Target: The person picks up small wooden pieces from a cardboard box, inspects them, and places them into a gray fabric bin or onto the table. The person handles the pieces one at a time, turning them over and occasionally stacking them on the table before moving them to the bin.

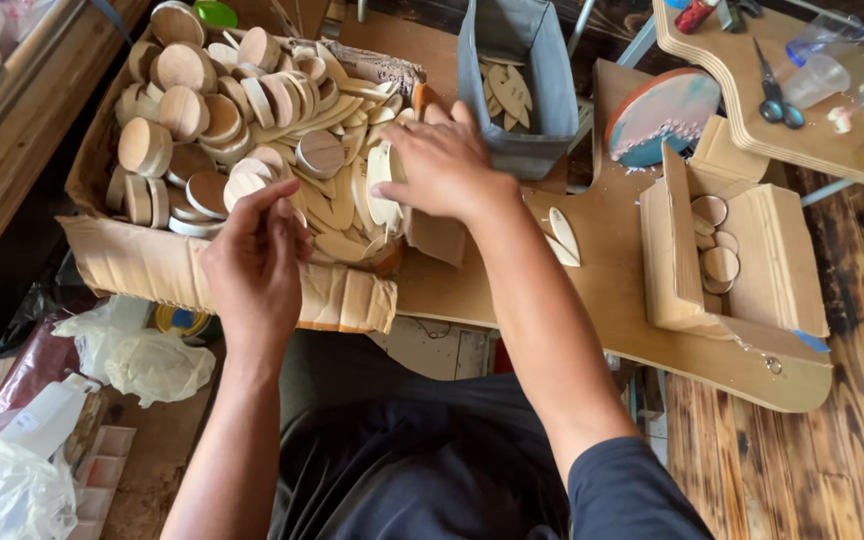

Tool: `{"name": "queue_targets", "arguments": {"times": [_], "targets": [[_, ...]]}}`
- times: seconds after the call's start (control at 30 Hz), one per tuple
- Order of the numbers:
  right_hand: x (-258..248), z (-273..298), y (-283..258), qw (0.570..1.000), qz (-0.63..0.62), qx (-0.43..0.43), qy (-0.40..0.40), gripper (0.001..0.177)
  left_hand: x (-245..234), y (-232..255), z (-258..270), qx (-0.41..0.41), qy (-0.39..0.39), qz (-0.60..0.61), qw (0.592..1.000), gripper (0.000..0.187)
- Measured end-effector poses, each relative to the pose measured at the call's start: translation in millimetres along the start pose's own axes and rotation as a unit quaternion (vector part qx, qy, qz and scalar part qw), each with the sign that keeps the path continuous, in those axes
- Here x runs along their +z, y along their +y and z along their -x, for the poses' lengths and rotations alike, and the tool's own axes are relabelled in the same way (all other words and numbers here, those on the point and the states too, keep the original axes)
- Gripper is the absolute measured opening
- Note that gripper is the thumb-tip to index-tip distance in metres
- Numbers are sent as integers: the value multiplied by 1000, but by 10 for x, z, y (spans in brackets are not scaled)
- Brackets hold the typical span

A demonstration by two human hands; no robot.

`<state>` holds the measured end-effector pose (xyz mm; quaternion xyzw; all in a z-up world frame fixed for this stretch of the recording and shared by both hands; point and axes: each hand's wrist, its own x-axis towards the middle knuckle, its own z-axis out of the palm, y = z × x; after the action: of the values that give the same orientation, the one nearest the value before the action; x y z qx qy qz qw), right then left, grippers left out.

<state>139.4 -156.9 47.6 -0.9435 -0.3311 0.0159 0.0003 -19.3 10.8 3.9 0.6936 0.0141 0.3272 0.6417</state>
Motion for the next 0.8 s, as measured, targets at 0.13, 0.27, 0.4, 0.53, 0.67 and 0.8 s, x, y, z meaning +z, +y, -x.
{"name": "queue_targets", "arguments": {"times": [0.13, 0.27, 0.4, 0.53, 0.67, 0.8], "targets": [[27, -83, 164, 997, -77, -27, -4, 45, 1, 88, -20, 3, -11, -26, 1000, 26], [21, 143, 93, 972, -217, 3, 88, 54, 14, 166, -77, 17, -19, -40, 999, 28], [84, 284, -18, 819, -535, -73, 194, 32, 87, 243, -145, -37, -97, -24, 994, 32], [217, 479, -169, 760, -593, -98, 248, 29, 206, 52, -93, -97, -116, 65, 986, 27], [300, 654, -180, 764, -587, -105, 247, 31, 198, 118, -100, -90, -99, 134, 982, 28], [423, 742, -158, 744, -604, -110, 262, 18, 205, 114, -81, -120, -81, 185, 972, 24]]}}
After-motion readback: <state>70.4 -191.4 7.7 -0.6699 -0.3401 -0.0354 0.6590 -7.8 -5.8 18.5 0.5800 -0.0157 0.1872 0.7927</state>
